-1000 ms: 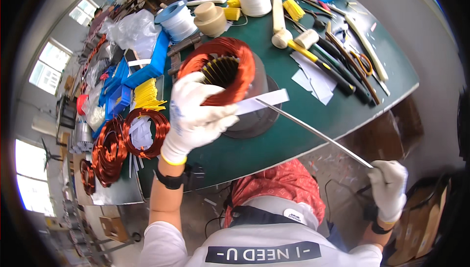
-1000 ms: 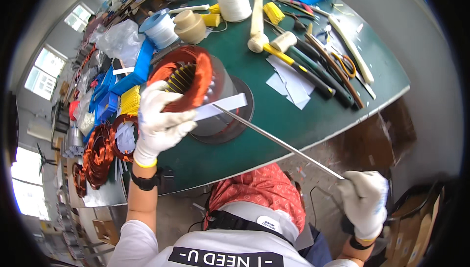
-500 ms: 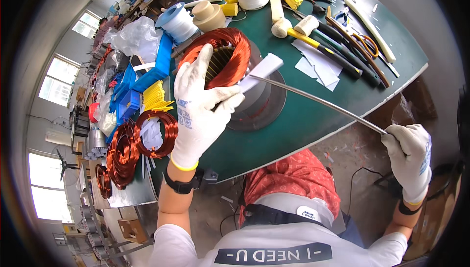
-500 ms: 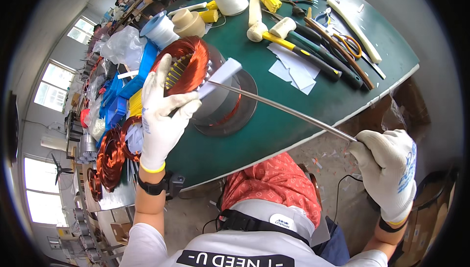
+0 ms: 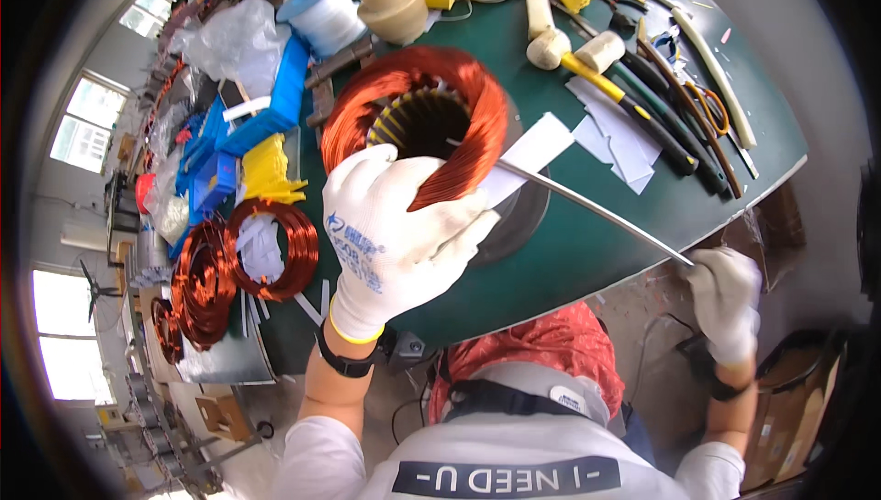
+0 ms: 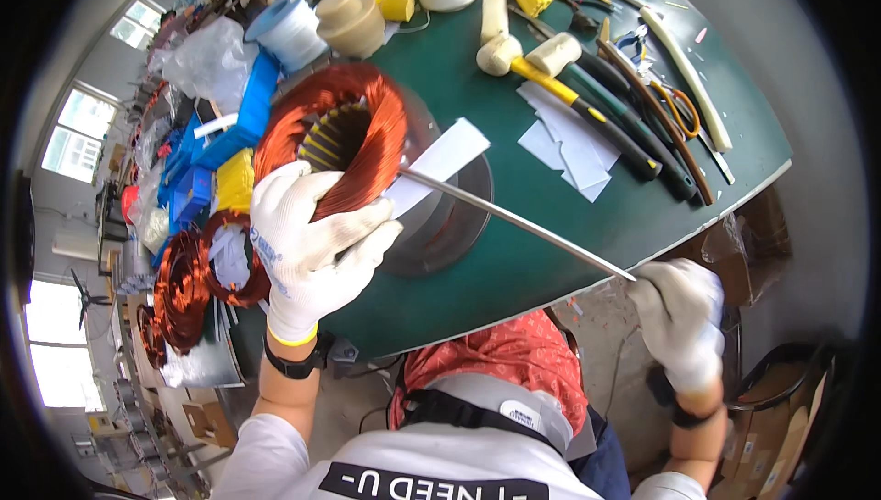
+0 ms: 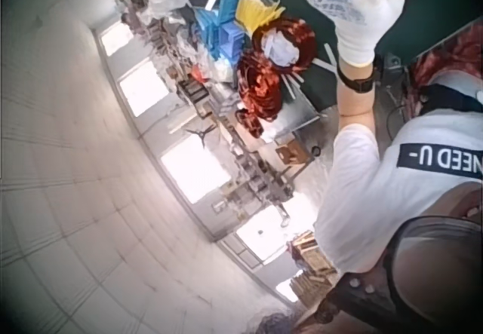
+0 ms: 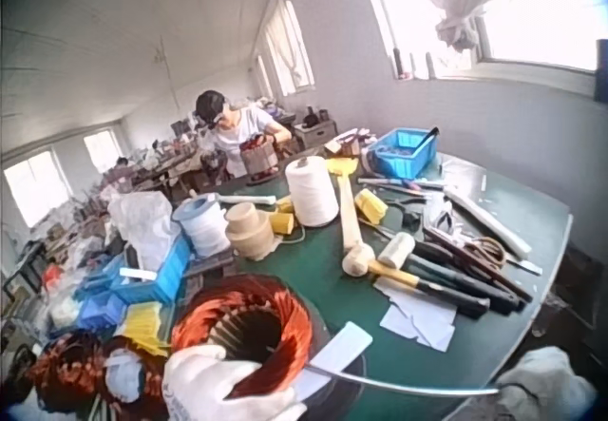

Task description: Manually inserting copper wire coils and insulation into a motor stator core.

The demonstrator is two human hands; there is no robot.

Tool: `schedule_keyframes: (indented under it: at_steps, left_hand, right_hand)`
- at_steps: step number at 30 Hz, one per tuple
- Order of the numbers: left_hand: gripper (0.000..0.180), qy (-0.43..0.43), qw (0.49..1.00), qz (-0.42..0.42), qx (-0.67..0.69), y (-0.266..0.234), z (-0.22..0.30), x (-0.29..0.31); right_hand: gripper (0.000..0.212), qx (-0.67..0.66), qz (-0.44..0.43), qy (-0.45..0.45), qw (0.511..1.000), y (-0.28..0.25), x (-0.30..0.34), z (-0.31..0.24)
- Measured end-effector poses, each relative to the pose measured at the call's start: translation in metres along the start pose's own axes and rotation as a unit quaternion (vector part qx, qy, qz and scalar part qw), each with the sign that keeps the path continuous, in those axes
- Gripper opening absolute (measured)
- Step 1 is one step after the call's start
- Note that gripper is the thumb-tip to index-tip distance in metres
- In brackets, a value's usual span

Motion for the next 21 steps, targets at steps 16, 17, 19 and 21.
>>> schedule_keyframes:
  at_steps: [16, 17, 19, 21]
  left_hand:
    - [0.011, -0.043, 0.996, 0.07, 0.023, -0.008, 0.003, 0.01]
    - [0.01, -0.033, 0.995, 0.089, 0.014, -0.01, 0.005, 0.008]
    - [0.008, -0.04, 0.996, 0.072, 0.025, -0.003, 0.006, 0.007]
    - [0.007, -0.051, 0.995, 0.082, 0.021, -0.004, 0.001, 0.009]
  right_hand:
    - [0.017, 0.038, -0.053, 0.077, 0.995, 0.008, -0.005, -0.003]
    - [0.02, 0.01, -0.009, 0.036, 0.999, 0.021, -0.003, 0.012]
    - [0.024, -0.021, -0.009, 0.029, 0.999, 0.029, -0.009, 0.029]
    - [0.023, 0.012, -0.049, 0.035, 0.998, 0.018, -0.019, 0.022]
Point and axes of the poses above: each hand's wrist, its own x-axis away from the middle knuckle, its own y-axis out of the palm, z = x × y, the point moved 9 cm from there along -x, towards the middle knuckle, and after that the axes turned 12 degrees about y, right-handed, at the moved point
